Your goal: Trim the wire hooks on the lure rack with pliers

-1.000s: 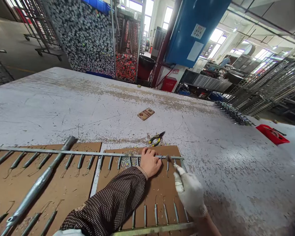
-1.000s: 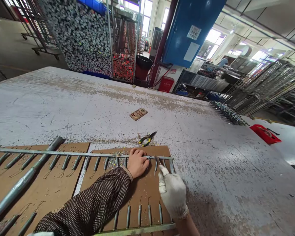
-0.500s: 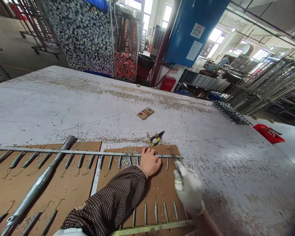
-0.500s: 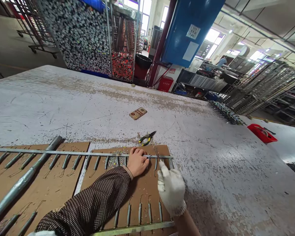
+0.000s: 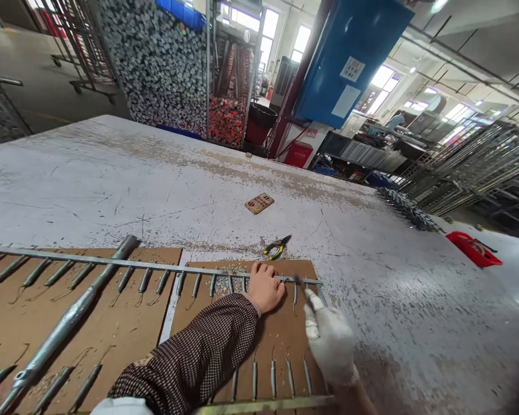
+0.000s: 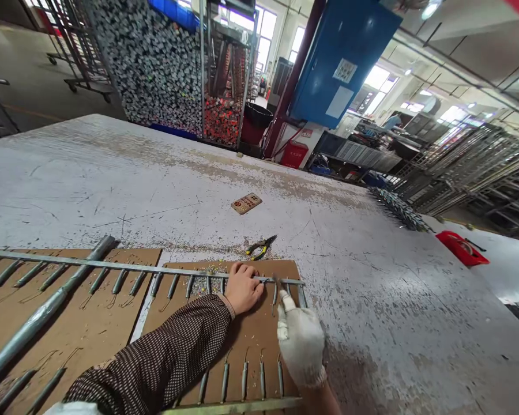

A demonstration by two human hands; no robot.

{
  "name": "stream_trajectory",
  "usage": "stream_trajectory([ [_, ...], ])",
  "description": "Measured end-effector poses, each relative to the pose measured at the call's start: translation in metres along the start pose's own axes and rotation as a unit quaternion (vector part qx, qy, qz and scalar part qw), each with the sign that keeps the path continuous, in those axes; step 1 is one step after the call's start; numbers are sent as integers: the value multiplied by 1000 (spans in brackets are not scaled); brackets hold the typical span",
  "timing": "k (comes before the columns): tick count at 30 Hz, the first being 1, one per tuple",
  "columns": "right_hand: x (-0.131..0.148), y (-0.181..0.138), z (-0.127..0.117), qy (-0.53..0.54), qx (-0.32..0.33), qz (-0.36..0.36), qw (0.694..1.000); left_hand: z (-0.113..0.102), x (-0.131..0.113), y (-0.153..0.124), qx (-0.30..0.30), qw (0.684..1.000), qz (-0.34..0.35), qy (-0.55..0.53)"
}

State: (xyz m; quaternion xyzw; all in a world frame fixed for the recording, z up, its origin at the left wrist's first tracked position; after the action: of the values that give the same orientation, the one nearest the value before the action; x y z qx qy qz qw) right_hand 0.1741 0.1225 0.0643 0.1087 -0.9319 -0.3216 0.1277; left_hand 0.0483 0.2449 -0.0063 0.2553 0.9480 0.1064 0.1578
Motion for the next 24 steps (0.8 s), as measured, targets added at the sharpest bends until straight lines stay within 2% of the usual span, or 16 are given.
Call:
stream_trajectory([
  [2,0,0,-11,20,-63,8,998,0,0,0,-8,1000,1,4],
  [3,1,-1,-13,25,-73,1,997,0,0,0,-10,1000,-1,5],
  [6,4,-1,-1,1,-2,-23,1000,0,0,0,-9,1000,-4,3],
  [8,2,-3,6,-23,37,-6,999,0,0,0,-6,1000,-3,0],
  [11,-1,-3,-5,3,-25,19,1000,-1,-1,0,-7,1000,-2,-1],
  [13,2,-3,-11,39,-57,-4,998,-1,-1,0,-7,1000,-6,1],
  [16,6,-4,1,35,11,-36,999,0,0,0,-3,1000,-8,3],
  [18,4,-4,8,9,44,-19,999,1,-1,0,1,1000,-2,3],
  [22,1,-2,-9,51,-46,10,998,-1,-2,0,1,1000,3,5],
  [24,4,-3,-9,60,-49,-15,997,-1,-1,0,-1,1000,-2,4],
])
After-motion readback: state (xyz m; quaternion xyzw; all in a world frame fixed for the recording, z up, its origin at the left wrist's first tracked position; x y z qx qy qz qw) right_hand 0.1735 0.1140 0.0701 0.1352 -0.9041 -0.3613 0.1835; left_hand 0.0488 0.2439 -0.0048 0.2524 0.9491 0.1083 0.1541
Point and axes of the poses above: each hand's wrist, its own y-axis towards the middle knuckle, its own z-axis out of the palm, x = y × z, the point moved 7 cm from there along y, towards the middle knuckle, and after that the axes turned 12 degrees about y, right-handed, at the moved point
